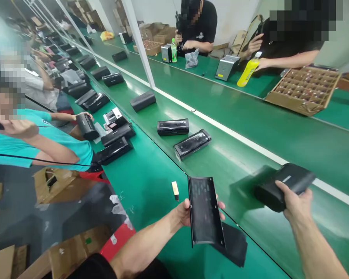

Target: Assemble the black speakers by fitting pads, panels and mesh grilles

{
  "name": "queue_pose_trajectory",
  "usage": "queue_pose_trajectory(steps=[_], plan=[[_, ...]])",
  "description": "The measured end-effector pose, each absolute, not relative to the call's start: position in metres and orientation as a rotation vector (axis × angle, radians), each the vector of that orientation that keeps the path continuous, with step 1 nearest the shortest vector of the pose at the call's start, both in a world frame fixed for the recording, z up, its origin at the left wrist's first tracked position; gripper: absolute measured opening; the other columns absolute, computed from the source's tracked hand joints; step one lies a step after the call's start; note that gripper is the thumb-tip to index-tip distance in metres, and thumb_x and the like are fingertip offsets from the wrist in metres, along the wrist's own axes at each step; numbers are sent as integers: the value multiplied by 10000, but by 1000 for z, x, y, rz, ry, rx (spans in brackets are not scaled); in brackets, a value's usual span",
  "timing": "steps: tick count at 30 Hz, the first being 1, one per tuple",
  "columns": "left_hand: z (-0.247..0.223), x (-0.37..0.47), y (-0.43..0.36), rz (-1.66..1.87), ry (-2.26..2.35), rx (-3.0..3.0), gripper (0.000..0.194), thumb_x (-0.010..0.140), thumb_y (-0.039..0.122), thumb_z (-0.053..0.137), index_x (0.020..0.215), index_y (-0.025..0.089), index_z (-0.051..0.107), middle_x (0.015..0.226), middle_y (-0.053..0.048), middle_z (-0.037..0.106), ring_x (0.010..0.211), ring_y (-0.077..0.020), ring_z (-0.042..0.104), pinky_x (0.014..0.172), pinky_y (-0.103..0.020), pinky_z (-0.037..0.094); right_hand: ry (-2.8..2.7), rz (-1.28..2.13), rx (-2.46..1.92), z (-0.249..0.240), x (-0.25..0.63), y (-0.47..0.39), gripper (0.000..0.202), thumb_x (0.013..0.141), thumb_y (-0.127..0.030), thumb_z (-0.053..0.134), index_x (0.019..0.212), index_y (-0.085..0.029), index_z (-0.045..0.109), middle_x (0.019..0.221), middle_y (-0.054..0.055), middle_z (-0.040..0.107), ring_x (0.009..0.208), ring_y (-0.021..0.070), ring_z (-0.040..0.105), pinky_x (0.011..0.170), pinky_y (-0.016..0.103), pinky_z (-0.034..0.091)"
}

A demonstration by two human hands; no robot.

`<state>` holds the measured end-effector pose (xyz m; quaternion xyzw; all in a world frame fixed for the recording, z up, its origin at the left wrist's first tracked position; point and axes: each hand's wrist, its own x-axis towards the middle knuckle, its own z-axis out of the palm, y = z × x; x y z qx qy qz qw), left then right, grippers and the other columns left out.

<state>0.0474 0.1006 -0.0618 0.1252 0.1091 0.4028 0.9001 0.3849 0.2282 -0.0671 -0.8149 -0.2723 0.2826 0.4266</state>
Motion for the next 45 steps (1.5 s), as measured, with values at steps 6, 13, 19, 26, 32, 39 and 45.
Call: queue_pose_trajectory(steps=[6,13,19,26,32,39,45], plan=[[-61,62,98,837,237,217,978,601,598,983,1440,235,636,1430,-155,661,1349,-358,608,1061,-553,544,-811,1130,-1962,42,330,119,1160,633,-632,885,1633,-270,423,1467,166,625,1105,385,713,834,467,603],[-35,85,80,765,259,294,924,611,604,962,1368,145,700,1360,-193,723,1276,-368,667,1146,-502,468,-1550,910,-1958,67,268,23,1027,804,-638,761,1671,-281,341,1595,136,509,1403,407,551,1100,557,504],[-17,91,64,772,254,340,915,582,594,975,1343,156,715,1339,-183,733,1234,-345,695,1125,-466,484,-1620,805,-1913,67,256,4,995,840,-626,723,1682,-279,325,1587,154,499,1385,425,555,1070,583,503],[-15,91,56,778,225,351,854,604,518,984,1318,133,718,1302,-184,733,1195,-321,710,1082,-413,516,-1610,803,-1906,81,245,-7,999,853,-637,701,1690,-263,303,1592,164,472,1414,452,519,1101,611,466],[-21,93,53,756,283,401,875,583,528,1001,1322,152,722,1225,-145,757,1117,-267,729,1015,-357,536,-1623,810,-1892,70,258,-14,1011,845,-628,725,1696,-320,277,1614,142,454,1409,451,532,1088,610,484],[-15,106,56,767,319,488,909,541,657,984,1268,173,732,1126,-134,768,1022,-276,730,909,-370,546,-1642,875,-1914,72,271,-5,1094,816,-599,768,1714,-275,234,1644,167,433,1437,442,514,1106,588,489],[-3,113,59,887,410,377,921,532,715,959,1206,132,726,1017,-137,759,879,-244,712,859,-381,544,-1511,960,-1841,84,275,-11,1054,782,-621,809,1668,-300,336,1647,149,441,1477,428,471,1169,607,430]])
